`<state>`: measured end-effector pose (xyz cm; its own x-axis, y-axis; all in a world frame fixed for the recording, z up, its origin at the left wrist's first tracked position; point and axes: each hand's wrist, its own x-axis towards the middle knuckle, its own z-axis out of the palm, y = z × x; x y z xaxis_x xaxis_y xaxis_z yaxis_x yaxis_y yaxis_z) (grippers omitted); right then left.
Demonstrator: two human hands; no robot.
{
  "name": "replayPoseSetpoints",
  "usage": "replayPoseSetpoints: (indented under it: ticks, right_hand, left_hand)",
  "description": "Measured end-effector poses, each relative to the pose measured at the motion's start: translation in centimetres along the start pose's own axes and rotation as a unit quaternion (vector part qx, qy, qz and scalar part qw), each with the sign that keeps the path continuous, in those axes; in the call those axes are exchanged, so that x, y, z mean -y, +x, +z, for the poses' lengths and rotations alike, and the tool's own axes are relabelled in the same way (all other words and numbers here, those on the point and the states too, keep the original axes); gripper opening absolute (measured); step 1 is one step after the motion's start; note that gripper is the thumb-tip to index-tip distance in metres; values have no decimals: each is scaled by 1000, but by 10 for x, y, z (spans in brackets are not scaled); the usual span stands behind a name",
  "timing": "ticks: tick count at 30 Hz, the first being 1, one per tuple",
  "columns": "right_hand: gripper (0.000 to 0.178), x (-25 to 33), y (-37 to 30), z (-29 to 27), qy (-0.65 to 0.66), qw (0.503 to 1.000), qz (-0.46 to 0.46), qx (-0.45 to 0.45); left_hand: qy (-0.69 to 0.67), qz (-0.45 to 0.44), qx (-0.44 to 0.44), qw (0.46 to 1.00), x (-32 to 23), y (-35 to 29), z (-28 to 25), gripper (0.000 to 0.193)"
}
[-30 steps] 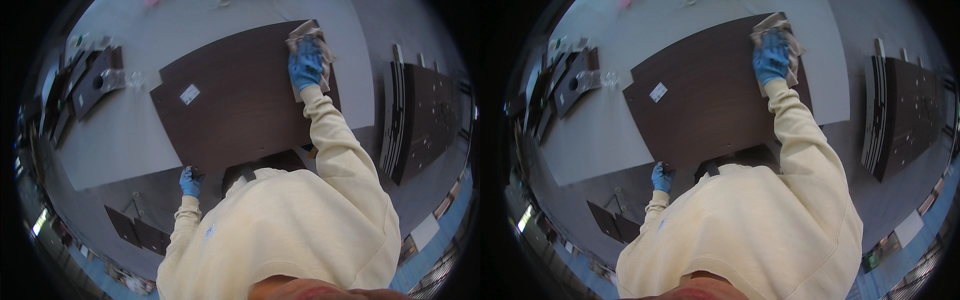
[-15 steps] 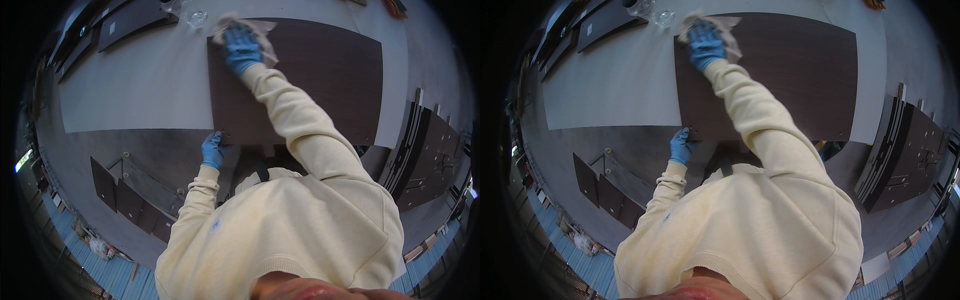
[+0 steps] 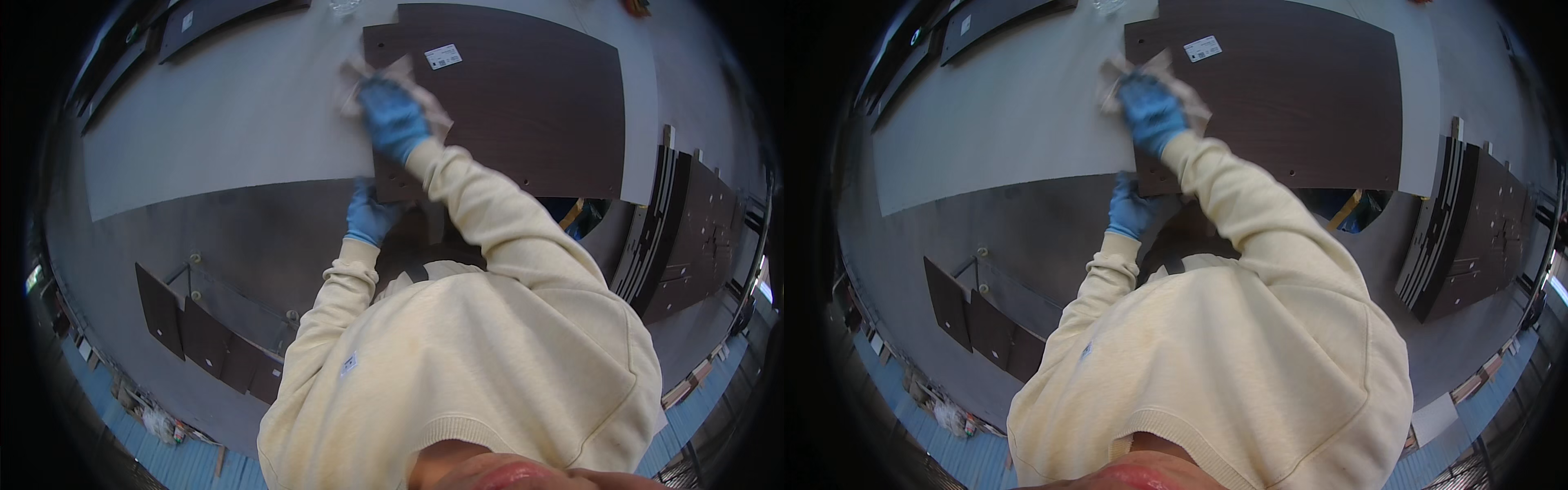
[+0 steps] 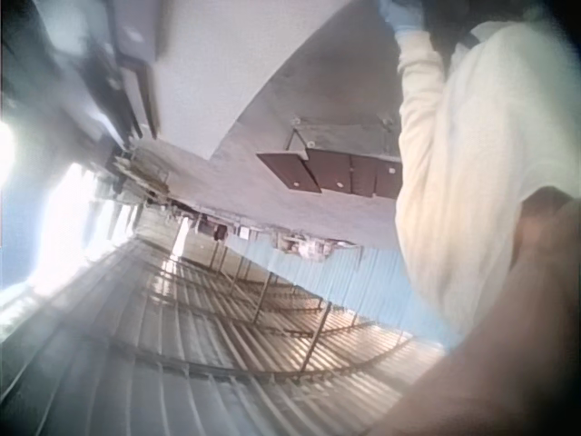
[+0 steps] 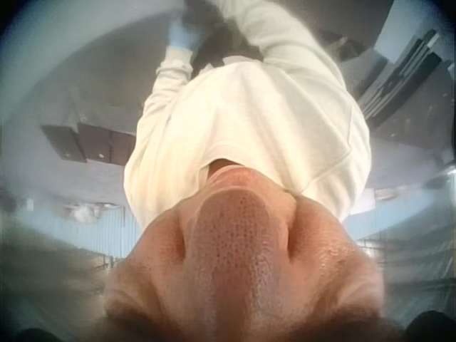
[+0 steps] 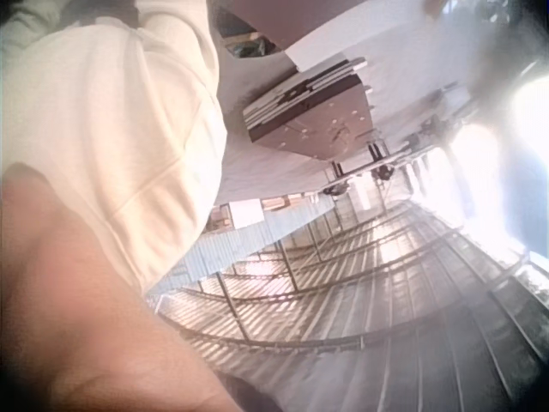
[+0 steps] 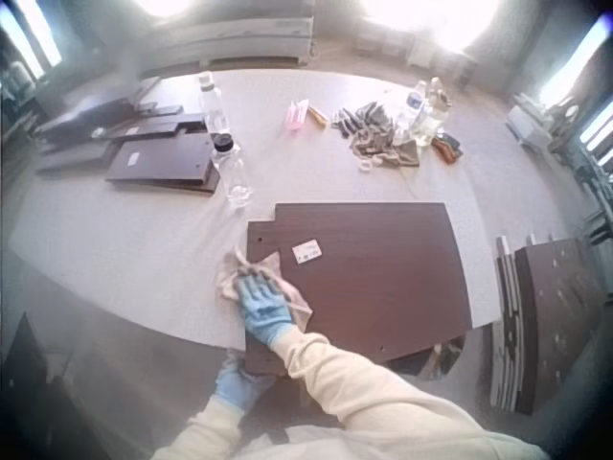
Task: The person picks up brown rectangular panels from a stack, wipes each side with a cloth, and places them on a table. The person repeats this process for several panels, handling them one at a time.
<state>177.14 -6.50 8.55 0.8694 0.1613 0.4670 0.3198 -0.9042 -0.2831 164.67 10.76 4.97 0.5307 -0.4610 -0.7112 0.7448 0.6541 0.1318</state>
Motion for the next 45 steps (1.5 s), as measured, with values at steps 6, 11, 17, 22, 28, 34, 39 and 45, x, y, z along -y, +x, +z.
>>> replayPoseSetpoints:
  ticks: [6,11,17,22,28,34,39,45]
  right_hand:
    - [47,48,-108,-44,75,993,-6,95]
    - [35,-98,-198,-177,-95,944,316,19]
    - [38,-216,-250,-273,-351,804,450,-165]
    - [45,-116,-146,-152,-182,963,200,-16]
    - [44,-112,-24,-59,14,999,29,3]
    - [32,-306,-28,-164,-124,966,207,-97]
    - [44,-309,-145,-269,-136,967,194,-94]
    - [49,-276,-182,-270,-27,993,110,26]
  left_hand:
    - [-141,-85,213,963,-14,7,-19,99]
    - [122,-52,120,984,-16,19,-18,58]
    - [266,-22,6,964,-19,16,2,34]
    - [264,-12,-26,964,-15,17,0,33]
    - [268,-1,-50,962,-14,15,-1,35]
    - [243,41,-73,966,-4,16,-2,38]
    - [249,38,-65,966,-7,5,-21,35]
    - [159,30,-168,972,-43,-25,-51,47]
